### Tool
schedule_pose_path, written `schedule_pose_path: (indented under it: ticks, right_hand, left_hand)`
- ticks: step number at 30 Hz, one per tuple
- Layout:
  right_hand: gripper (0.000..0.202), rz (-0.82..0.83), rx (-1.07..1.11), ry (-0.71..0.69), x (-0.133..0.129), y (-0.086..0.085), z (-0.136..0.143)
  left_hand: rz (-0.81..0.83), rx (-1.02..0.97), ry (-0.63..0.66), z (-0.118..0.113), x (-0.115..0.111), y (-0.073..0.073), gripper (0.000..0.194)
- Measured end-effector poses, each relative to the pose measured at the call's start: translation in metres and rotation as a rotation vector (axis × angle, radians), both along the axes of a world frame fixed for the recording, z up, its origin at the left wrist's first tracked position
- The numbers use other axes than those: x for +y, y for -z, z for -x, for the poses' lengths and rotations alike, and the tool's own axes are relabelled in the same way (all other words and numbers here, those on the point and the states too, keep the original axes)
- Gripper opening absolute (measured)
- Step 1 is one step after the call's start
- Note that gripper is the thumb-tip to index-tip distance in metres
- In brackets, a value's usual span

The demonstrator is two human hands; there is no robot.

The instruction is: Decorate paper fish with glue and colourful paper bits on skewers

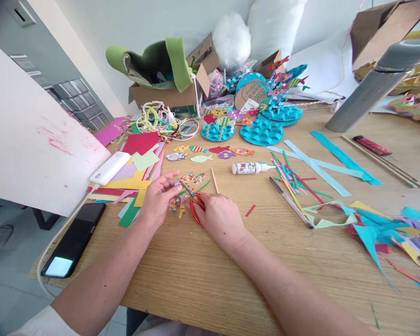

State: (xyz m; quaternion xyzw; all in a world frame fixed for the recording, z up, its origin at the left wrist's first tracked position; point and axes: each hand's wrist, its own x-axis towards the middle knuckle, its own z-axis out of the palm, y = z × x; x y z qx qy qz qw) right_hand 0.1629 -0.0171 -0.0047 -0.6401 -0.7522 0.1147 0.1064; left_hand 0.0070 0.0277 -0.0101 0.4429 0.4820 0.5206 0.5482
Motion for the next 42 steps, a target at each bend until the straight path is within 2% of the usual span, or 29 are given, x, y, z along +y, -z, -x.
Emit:
schedule_pose_path:
  ticks: [10,28,42]
  right_hand:
    - [0.033,-0.062,-0.035,-0.014,-0.0033,-0.0026,0.0012]
    - [0.032,-0.071,-0.070,-0.010,-0.0040,-0.0020,0.0005]
    - [0.030,-0.044,-0.071,0.000,-0.0030,-0.0034,0.0003]
  left_hand:
    - [0.010,0.008,-0.011,0.0002,-0.0017,-0.0027,0.050]
    - [-0.012,0.047,-0.019,0.0006,-0.0001,-0.0003,0.048]
    - [-0.109,0.139,-0.043,0.0001,-0.0008,-0.0008,0.043]
